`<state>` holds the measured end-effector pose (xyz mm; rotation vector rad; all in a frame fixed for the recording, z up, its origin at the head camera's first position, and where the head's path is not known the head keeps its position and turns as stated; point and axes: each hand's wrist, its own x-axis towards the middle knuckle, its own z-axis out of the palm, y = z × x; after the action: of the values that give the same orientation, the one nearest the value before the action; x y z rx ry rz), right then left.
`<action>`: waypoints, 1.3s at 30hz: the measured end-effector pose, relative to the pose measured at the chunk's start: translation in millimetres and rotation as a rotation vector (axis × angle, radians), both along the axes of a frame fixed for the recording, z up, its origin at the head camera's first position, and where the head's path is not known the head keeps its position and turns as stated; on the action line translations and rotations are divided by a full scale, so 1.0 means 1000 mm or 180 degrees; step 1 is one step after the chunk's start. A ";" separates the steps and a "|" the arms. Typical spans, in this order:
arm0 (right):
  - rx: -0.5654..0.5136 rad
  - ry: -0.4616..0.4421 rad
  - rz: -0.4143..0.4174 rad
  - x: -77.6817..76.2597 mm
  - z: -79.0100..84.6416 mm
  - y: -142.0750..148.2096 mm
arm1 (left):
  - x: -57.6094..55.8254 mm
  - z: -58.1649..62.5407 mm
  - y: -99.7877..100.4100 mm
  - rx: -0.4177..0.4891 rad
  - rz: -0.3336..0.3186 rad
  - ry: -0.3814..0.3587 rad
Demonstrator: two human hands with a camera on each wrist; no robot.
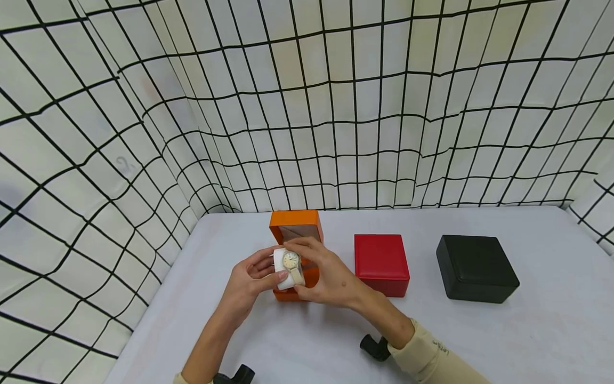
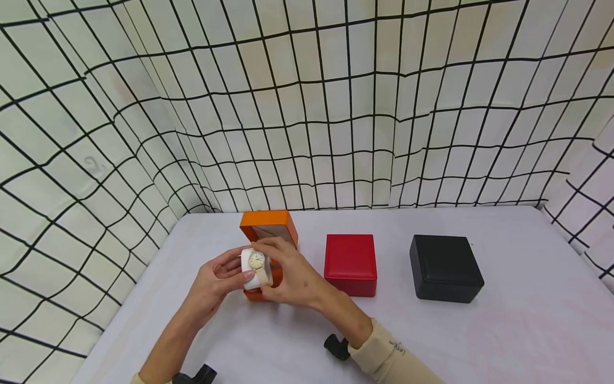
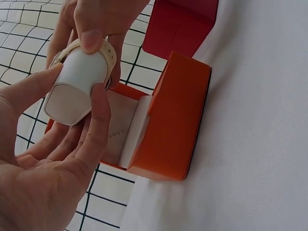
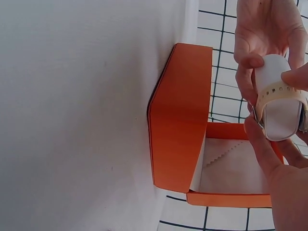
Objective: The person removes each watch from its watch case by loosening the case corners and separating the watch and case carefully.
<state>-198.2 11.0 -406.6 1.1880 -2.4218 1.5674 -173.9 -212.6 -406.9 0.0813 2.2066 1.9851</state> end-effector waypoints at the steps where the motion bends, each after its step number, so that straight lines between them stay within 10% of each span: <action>1: 0.0006 0.0000 0.0008 0.000 0.000 0.000 | 0.000 0.000 0.000 0.0004 -0.0013 0.0002; 39: 0.0082 -0.0364 0.0178 -0.004 0.002 0.004 | 0.001 0.002 -0.008 0.0079 -0.0295 -0.0086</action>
<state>-202.5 15.3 -404.4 1.2128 -2.5065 1.6689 -172.9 -220.3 -404.7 0.1561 2.1216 1.9529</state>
